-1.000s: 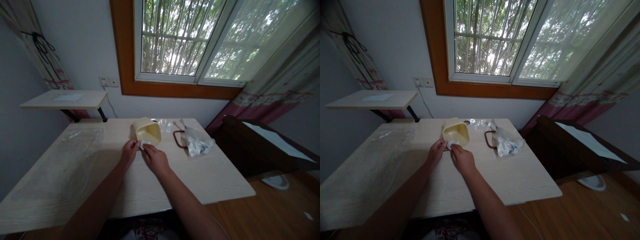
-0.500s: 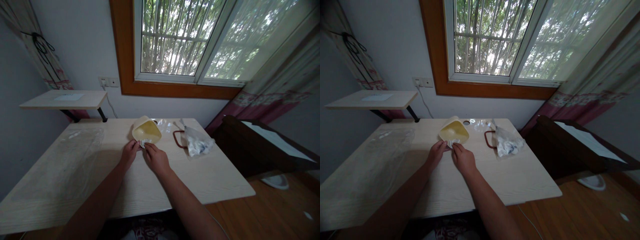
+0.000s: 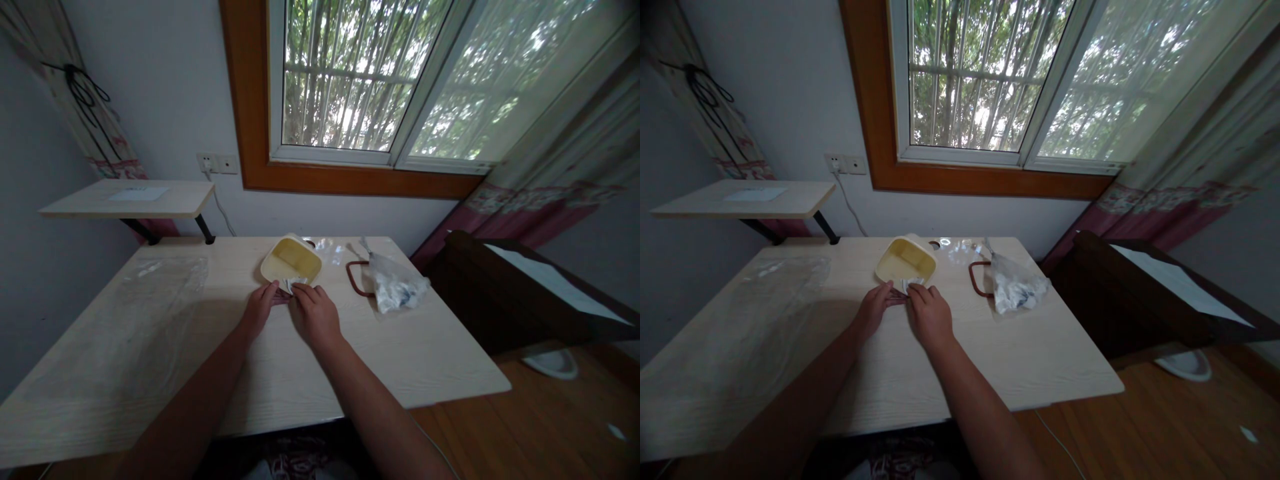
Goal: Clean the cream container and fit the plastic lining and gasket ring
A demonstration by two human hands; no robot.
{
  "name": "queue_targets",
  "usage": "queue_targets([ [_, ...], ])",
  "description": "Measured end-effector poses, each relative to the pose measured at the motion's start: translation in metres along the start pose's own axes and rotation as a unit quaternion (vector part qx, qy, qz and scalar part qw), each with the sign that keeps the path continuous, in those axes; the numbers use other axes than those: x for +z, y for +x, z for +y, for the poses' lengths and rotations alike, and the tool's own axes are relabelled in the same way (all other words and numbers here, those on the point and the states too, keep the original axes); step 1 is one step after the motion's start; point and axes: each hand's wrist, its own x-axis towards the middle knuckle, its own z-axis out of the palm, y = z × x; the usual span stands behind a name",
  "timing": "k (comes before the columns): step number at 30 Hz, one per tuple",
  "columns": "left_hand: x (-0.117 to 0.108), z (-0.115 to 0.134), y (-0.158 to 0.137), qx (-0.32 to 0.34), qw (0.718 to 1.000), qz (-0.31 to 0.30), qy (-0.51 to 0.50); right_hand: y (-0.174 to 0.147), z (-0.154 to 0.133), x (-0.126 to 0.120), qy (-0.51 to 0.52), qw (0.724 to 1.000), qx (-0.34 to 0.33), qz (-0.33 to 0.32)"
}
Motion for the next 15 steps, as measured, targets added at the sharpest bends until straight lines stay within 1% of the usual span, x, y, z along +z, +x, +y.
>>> queue_targets([
  [2,-0.002,0.000,0.002,-0.006,1.000,0.012,0.000,0.000,0.002,0.000,-0.011,1.000,-0.006,-0.003],
  [5,-0.009,-0.001,0.005,0.010,0.998,0.062,0.011,0.000,0.005,0.001,-0.022,1.000,-0.007,-0.008],
  [8,-0.017,-0.001,0.009,0.060,0.989,0.125,0.043,0.000,0.006,0.002,-0.021,1.000,-0.002,-0.013],
  [11,-0.023,0.002,0.012,0.116,0.973,0.181,0.081,0.000,0.007,0.003,-0.021,1.000,-0.002,-0.017],
  [13,-0.025,0.003,0.013,0.130,0.967,0.199,0.091,0.000,0.007,0.003,-0.023,1.000,-0.003,-0.017],
  [15,-0.026,0.004,0.014,0.130,0.967,0.198,0.095,0.001,0.008,0.003,-0.026,1.000,-0.002,-0.016],
])
